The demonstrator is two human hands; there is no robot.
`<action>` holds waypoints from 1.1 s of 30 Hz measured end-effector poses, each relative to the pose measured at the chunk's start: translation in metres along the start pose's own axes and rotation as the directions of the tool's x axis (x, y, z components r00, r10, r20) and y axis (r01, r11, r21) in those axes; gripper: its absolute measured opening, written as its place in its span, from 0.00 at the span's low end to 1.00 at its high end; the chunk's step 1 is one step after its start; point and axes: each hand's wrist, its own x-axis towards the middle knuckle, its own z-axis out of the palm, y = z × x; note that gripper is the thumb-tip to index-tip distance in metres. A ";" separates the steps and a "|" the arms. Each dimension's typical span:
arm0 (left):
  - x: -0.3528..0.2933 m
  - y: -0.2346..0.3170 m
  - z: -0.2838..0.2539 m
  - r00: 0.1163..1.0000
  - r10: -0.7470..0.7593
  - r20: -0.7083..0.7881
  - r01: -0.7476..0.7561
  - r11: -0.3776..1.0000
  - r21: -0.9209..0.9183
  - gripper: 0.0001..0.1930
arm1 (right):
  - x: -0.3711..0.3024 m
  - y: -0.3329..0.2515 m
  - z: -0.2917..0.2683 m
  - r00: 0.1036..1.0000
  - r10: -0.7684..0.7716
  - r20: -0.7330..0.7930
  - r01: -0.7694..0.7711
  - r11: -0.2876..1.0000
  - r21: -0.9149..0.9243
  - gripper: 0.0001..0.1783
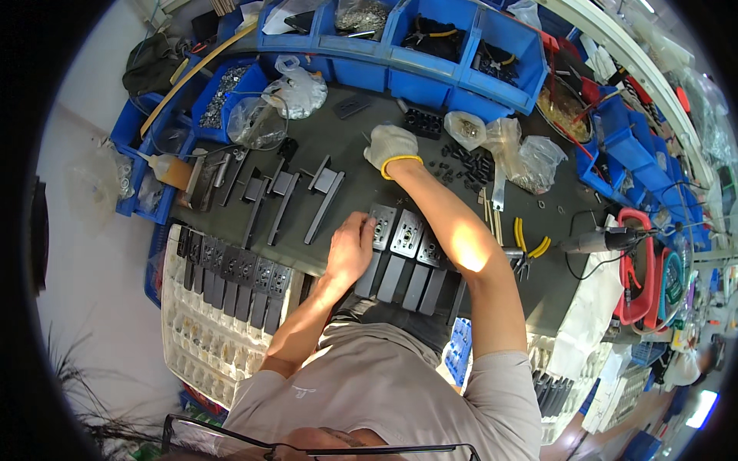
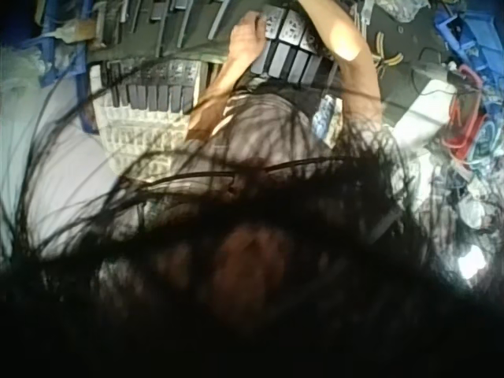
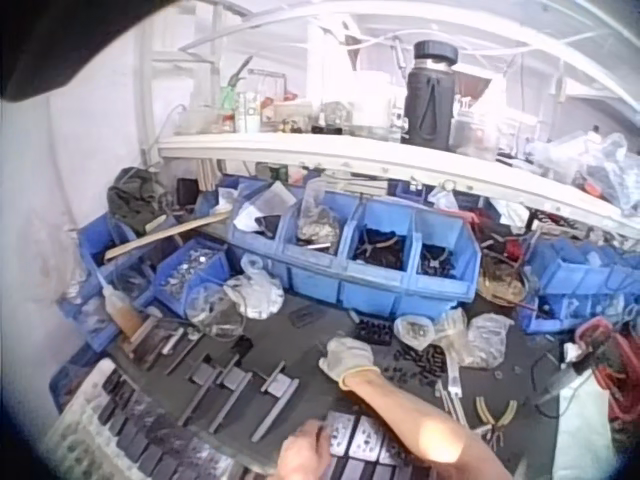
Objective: Assembling small metal components using an electric screwdriver at a workbench.
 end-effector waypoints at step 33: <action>-0.029 -0.014 -0.052 0.753 -0.168 0.636 0.510 -0.462 -0.726 0.12 | -0.178 -0.025 -0.115 0.902 -0.431 0.028 0.358 0.782 0.511 0.09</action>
